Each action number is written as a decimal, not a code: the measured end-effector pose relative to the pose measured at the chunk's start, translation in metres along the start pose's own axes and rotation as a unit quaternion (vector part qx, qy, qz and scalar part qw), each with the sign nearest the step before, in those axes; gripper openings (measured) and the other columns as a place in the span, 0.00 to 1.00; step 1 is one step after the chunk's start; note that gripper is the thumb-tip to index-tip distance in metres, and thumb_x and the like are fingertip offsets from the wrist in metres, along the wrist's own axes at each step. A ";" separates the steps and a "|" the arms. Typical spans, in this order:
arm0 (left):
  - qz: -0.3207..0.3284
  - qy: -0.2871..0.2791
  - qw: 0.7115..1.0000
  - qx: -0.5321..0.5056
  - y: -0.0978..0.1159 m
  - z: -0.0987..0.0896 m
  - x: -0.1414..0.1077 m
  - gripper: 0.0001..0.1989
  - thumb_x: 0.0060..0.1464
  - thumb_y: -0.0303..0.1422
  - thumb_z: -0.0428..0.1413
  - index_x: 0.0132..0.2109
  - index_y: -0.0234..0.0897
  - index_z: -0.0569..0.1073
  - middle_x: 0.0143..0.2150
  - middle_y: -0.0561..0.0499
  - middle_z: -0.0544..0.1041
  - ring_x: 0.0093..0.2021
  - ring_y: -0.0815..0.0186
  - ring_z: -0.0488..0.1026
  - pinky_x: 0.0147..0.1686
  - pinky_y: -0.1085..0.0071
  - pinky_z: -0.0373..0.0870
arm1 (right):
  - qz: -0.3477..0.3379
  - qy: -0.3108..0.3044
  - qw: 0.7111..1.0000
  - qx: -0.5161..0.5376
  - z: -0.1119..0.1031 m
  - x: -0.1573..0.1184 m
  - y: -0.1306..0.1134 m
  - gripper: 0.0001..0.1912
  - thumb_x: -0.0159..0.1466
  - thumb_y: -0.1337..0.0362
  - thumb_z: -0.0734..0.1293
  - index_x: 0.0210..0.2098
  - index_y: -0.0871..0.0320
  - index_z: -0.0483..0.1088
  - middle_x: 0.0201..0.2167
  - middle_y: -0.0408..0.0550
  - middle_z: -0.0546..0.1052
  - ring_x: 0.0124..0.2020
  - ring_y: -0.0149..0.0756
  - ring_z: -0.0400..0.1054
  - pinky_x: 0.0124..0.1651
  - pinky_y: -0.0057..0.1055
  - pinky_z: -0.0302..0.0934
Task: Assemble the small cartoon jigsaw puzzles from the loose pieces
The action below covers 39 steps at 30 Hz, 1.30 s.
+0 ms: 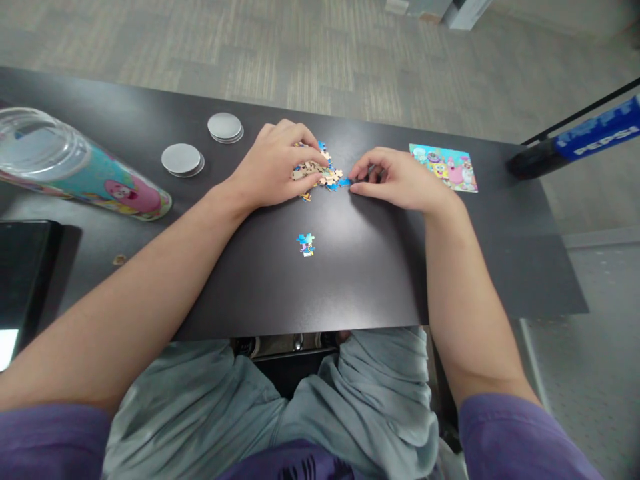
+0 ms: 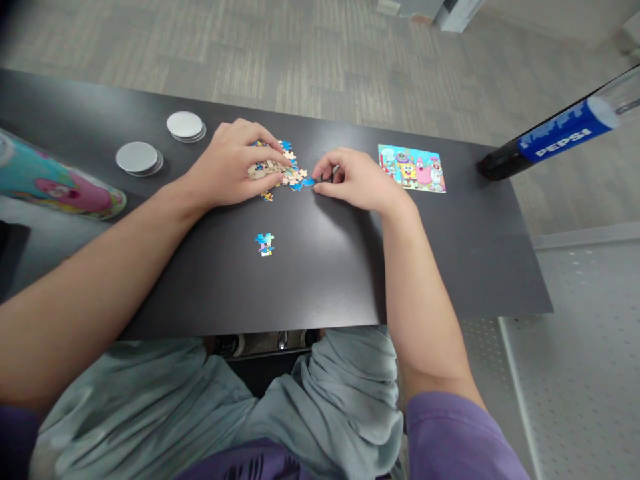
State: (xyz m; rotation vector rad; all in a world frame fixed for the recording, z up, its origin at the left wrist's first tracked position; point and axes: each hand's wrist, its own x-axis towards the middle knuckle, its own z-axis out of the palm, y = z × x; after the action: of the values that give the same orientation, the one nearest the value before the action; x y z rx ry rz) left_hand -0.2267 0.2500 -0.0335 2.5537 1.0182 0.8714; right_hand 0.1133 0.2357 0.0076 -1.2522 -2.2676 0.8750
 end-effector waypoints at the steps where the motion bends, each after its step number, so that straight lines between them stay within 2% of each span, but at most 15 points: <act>1: 0.000 -0.001 1.000 0.002 0.000 -0.001 0.000 0.13 0.76 0.43 0.67 0.60 0.59 0.94 0.67 0.45 0.90 0.71 0.38 0.83 0.72 0.33 0.75 | -0.007 0.000 1.000 0.002 0.001 0.000 0.000 0.12 0.68 0.57 0.88 0.49 0.50 0.92 0.44 0.47 0.86 0.39 0.42 0.74 0.46 0.42 0.69; 6: 0.008 0.001 1.000 0.012 0.002 -0.003 0.002 0.11 0.76 0.42 0.66 0.56 0.58 0.94 0.63 0.48 0.93 0.70 0.39 0.84 0.73 0.33 0.75 | -0.022 -0.001 1.000 0.017 0.005 0.003 0.000 0.13 0.70 0.53 0.88 0.49 0.49 0.91 0.42 0.46 0.85 0.37 0.41 0.72 0.45 0.42 0.67; 8: 0.013 0.002 1.000 0.018 0.002 -0.003 0.002 0.12 0.76 0.43 0.67 0.58 0.58 0.94 0.63 0.48 0.94 0.70 0.39 0.85 0.73 0.32 0.75 | -0.021 -0.004 1.000 0.021 0.005 0.003 0.000 0.14 0.70 0.51 0.88 0.51 0.49 0.91 0.41 0.45 0.84 0.36 0.40 0.71 0.44 0.42 0.66; 11: 0.008 -0.004 1.000 0.007 0.002 -0.002 0.002 0.15 0.75 0.42 0.67 0.62 0.57 0.94 0.66 0.46 0.94 0.72 0.38 0.84 0.73 0.32 0.75 | -0.018 -0.009 0.999 0.025 0.002 0.002 -0.002 0.16 0.69 0.47 0.90 0.46 0.48 0.90 0.40 0.45 0.83 0.36 0.41 0.70 0.44 0.42 0.65; 16: 0.014 -0.018 0.999 -0.029 0.006 0.001 0.002 0.15 0.76 0.42 0.66 0.62 0.59 0.95 0.67 0.46 0.93 0.74 0.38 0.84 0.76 0.31 0.74 | 0.011 -0.069 0.997 0.016 -0.002 -0.001 -0.017 0.20 0.67 0.43 0.91 0.41 0.49 0.89 0.39 0.45 0.84 0.36 0.41 0.69 0.41 0.42 0.63; 19: 0.032 -0.021 0.999 -0.025 0.008 0.004 0.001 0.16 0.74 0.44 0.67 0.61 0.57 0.95 0.67 0.45 0.92 0.73 0.38 0.83 0.77 0.32 0.73 | -0.030 -0.098 0.995 0.006 0.006 -0.001 -0.034 0.19 0.67 0.44 0.90 0.40 0.49 0.89 0.39 0.46 0.84 0.37 0.42 0.70 0.42 0.42 0.64; 23: 0.021 -0.008 1.000 -0.013 0.010 0.006 0.002 0.14 0.77 0.43 0.65 0.58 0.57 0.95 0.65 0.47 0.94 0.71 0.40 0.84 0.76 0.33 0.73 | -0.078 -0.147 0.985 0.038 0.019 -0.001 -0.052 0.17 0.71 0.45 0.88 0.41 0.50 0.88 0.40 0.46 0.84 0.38 0.42 0.71 0.43 0.42 0.65; 25: 0.011 -0.005 1.000 -0.007 0.011 0.004 0.003 0.14 0.78 0.43 0.63 0.57 0.57 0.95 0.63 0.48 0.94 0.70 0.41 0.85 0.76 0.33 0.74 | -0.074 -0.123 0.989 0.043 0.020 -0.002 -0.052 0.17 0.74 0.45 0.86 0.41 0.49 0.87 0.39 0.45 0.84 0.36 0.41 0.70 0.43 0.43 0.66; 28: -0.004 -0.006 1.000 0.006 0.012 0.000 0.004 0.13 0.79 0.44 0.63 0.56 0.58 0.95 0.61 0.48 0.95 0.69 0.40 0.86 0.76 0.31 0.74 | -0.049 -0.025 0.998 0.017 0.017 -0.001 -0.044 0.15 0.76 0.47 0.85 0.43 0.49 0.85 0.38 0.45 0.83 0.35 0.41 0.68 0.43 0.45 0.66; 30: -0.016 0.001 1.000 0.015 0.011 -0.001 0.004 0.14 0.80 0.45 0.63 0.56 0.59 0.95 0.60 0.48 0.95 0.69 0.39 0.86 0.75 0.29 0.74 | -0.039 0.006 0.999 -0.007 0.016 0.000 -0.037 0.13 0.75 0.48 0.85 0.45 0.48 0.86 0.40 0.46 0.83 0.35 0.43 0.68 0.44 0.46 0.67; 35: -0.021 0.031 0.999 0.031 0.007 -0.002 0.004 0.16 0.80 0.47 0.61 0.58 0.61 0.95 0.60 0.46 0.95 0.68 0.38 0.85 0.72 0.27 0.76 | -0.013 -0.008 1.000 -0.026 0.020 0.004 -0.030 0.12 0.74 0.45 0.86 0.48 0.43 0.89 0.40 0.45 0.83 0.37 0.46 0.70 0.44 0.47 0.68; 39: -0.005 0.011 1.000 0.013 0.012 0.002 0.004 0.16 0.79 0.49 0.62 0.60 0.60 0.94 0.66 0.45 0.93 0.71 0.37 0.84 0.74 0.28 0.76 | -0.021 -0.012 1.000 -0.015 0.020 0.005 -0.029 0.12 0.72 0.48 0.87 0.43 0.45 0.88 0.38 0.45 0.84 0.37 0.45 0.72 0.44 0.45 0.67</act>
State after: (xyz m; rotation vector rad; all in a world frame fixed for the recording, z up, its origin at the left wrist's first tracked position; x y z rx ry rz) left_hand -0.2170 0.2438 -0.0281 2.5638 1.0528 0.8910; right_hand 0.0812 0.2217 0.0132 -1.2090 -2.3244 0.8481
